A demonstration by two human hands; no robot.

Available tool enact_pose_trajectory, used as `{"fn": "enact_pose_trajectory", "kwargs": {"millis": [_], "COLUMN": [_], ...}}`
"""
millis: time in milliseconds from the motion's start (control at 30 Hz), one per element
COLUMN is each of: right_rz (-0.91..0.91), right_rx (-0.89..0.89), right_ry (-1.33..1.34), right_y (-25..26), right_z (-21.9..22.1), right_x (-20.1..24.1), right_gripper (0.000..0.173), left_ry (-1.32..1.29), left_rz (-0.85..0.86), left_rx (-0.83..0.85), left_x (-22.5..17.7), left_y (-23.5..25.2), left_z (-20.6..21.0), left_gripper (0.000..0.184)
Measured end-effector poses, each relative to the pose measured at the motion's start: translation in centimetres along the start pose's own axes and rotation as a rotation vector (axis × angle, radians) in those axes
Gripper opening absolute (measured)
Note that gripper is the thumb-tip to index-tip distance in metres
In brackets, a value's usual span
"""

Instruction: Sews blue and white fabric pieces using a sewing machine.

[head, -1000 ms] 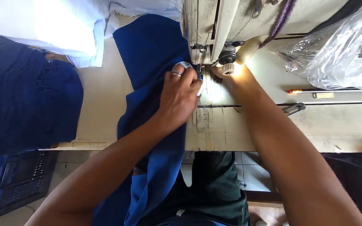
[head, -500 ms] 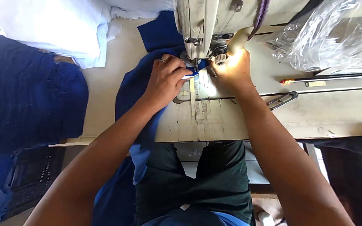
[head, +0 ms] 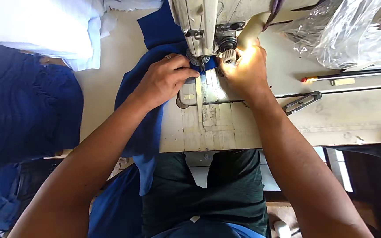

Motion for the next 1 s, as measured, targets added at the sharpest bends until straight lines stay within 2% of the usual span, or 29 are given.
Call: {"fn": "enact_pose_trajectory", "kwargs": {"millis": [233,833,1000], "right_rz": [0.092,0.128,0.082], "right_rx": [0.030,0.042,0.001], "right_ry": [-0.104,-0.204,-0.202], "right_y": [0.3,0.6,0.7], "right_z": [0.6,1.1,1.1], "right_x": [-0.6,-1.1,-1.0], "right_gripper": [0.031,0.029,0.029], "left_ry": [-0.100,-0.085,-0.063], "left_rz": [-0.006,-0.007,-0.026], "left_rx": [-0.051,-0.049,-0.062], "left_x": [0.2,0.5,0.7], "left_y": [0.1,0.3,0.4], "left_z": [0.1,0.5,0.5], "left_gripper": [0.021,0.021,0.020]}}
Point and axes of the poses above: each hand's wrist, its own y-axis towards the middle knuckle, its own z-axis out of the palm, x = y × z, the point moved 8 cm from there along y, towards the middle knuckle, and after that the axes turned 5 degrees about z, right-handed, at the moved point
